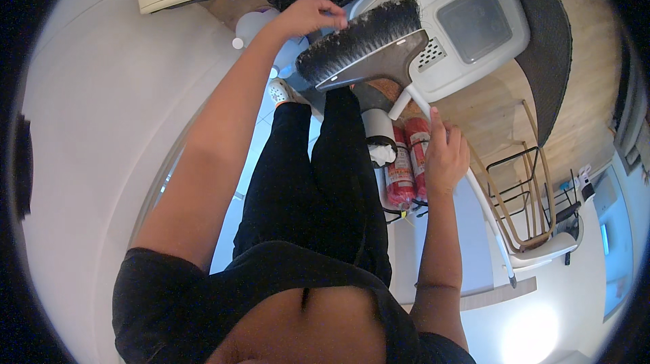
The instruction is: The person sweeps the bathroom floor with a broom and dustpan, empties a dustpan into a trash bag, and then scrubs a toilet and washes a brush in the sink.
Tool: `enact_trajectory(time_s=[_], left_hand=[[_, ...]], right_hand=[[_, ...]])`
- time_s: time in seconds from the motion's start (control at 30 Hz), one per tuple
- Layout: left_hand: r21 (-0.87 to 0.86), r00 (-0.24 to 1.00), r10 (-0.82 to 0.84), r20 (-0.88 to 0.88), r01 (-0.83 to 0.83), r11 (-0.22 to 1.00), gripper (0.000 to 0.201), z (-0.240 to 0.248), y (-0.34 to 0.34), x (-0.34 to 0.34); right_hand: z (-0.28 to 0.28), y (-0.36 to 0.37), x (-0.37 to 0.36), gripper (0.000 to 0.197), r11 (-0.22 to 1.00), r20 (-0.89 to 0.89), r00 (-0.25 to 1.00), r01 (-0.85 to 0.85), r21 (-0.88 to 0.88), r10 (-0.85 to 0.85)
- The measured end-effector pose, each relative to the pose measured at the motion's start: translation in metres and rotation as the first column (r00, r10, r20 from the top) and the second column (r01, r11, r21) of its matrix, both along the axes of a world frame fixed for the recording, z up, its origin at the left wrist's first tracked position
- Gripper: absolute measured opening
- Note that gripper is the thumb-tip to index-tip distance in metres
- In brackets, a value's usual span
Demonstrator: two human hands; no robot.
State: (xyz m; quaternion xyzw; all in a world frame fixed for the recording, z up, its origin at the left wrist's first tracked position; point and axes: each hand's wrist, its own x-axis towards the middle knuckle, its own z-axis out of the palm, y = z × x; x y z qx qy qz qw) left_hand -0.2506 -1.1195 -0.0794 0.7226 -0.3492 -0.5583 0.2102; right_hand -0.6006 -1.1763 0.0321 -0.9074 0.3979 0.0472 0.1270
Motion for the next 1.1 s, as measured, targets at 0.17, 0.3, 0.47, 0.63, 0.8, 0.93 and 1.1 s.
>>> enact_trajectory(time_s=[0.17,0.3,0.47,0.63,0.8,0.93,1.1], left_hand=[[-0.017,0.911,-0.113,0.397,0.131,0.991,0.026,0.027,-0.002,-0.025],[-0.254,0.770,0.215,0.600,-0.071,0.965,0.017,0.019,0.014,-0.008],[-0.399,0.905,0.337,0.260,-0.216,0.891,0.024,0.023,0.002,-0.022],[-0.436,0.828,0.172,0.534,0.095,0.895,0.021,0.038,-0.024,-0.057],[-0.339,0.656,0.291,0.696,-0.056,0.939,0.024,0.019,-0.017,-0.022],[-0.550,0.856,0.323,0.403,-0.056,0.833,0.021,0.035,-0.040,-0.013],[-0.388,0.856,0.027,0.517,0.206,0.899,0.023,0.038,-0.045,-0.040]], right_hand=[[-0.006,0.002,-0.005,0.042,1.000,0.027,1.000,0.011,-0.011,-0.011],[-0.008,0.005,-0.003,0.042,0.999,0.048,0.999,0.015,-0.037,-0.013],[-0.003,0.009,-0.002,0.040,0.998,0.059,0.997,0.056,-0.021,-0.055],[0.000,0.004,-0.001,0.042,0.999,0.044,0.999,-0.018,-0.036,0.020],[0.003,0.010,0.002,0.046,0.997,0.062,0.997,-0.049,-0.063,0.053],[0.002,0.008,-0.003,0.048,0.996,0.065,0.996,-0.060,-0.068,0.065],[0.008,0.009,-0.004,0.048,0.992,0.074,0.991,-0.106,-0.061,0.110]])
